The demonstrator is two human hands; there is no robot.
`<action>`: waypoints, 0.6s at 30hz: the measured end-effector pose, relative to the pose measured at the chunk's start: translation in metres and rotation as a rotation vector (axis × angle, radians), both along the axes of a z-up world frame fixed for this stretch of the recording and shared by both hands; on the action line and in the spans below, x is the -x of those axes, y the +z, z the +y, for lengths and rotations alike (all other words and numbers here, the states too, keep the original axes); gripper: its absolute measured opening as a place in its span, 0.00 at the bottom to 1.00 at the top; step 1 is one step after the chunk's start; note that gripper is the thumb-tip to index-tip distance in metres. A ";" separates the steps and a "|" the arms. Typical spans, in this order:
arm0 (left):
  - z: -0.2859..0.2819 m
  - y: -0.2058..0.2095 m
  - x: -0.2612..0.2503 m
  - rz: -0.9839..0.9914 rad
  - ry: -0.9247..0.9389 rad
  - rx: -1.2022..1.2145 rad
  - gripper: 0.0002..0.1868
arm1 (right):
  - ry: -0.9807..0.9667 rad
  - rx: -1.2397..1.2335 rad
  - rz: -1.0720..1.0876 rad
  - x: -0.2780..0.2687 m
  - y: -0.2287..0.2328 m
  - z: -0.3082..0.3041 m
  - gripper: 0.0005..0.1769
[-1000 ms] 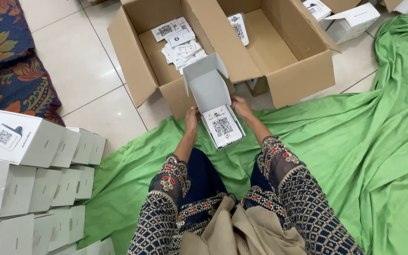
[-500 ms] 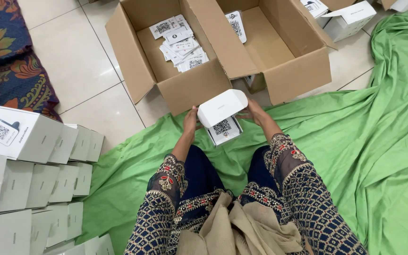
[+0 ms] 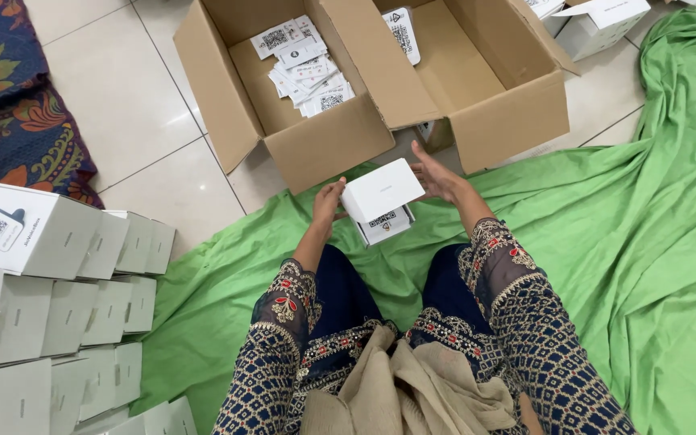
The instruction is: The person packs small electronic device boxes into larger shipping cartons and organizes them.
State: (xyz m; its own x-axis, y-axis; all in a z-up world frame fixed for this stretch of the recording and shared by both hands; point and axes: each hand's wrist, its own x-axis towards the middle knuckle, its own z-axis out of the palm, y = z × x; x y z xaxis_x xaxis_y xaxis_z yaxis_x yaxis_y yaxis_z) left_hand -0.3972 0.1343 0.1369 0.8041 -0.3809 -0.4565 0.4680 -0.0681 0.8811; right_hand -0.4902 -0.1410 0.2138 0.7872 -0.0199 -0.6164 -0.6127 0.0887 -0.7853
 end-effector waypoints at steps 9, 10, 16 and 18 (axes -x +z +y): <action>-0.015 -0.019 0.008 -0.035 0.044 -0.019 0.27 | -0.015 0.053 -0.038 -0.009 -0.004 0.009 0.52; -0.016 -0.019 0.009 -0.033 0.042 -0.019 0.27 | -0.017 0.053 -0.036 -0.008 -0.004 0.010 0.52; -0.023 -0.008 0.012 0.023 0.087 0.013 0.25 | -0.112 -0.014 -0.019 -0.011 -0.017 0.006 0.43; -0.032 -0.020 0.008 0.013 0.092 -0.017 0.25 | -0.143 -0.012 -0.016 -0.010 -0.015 0.002 0.41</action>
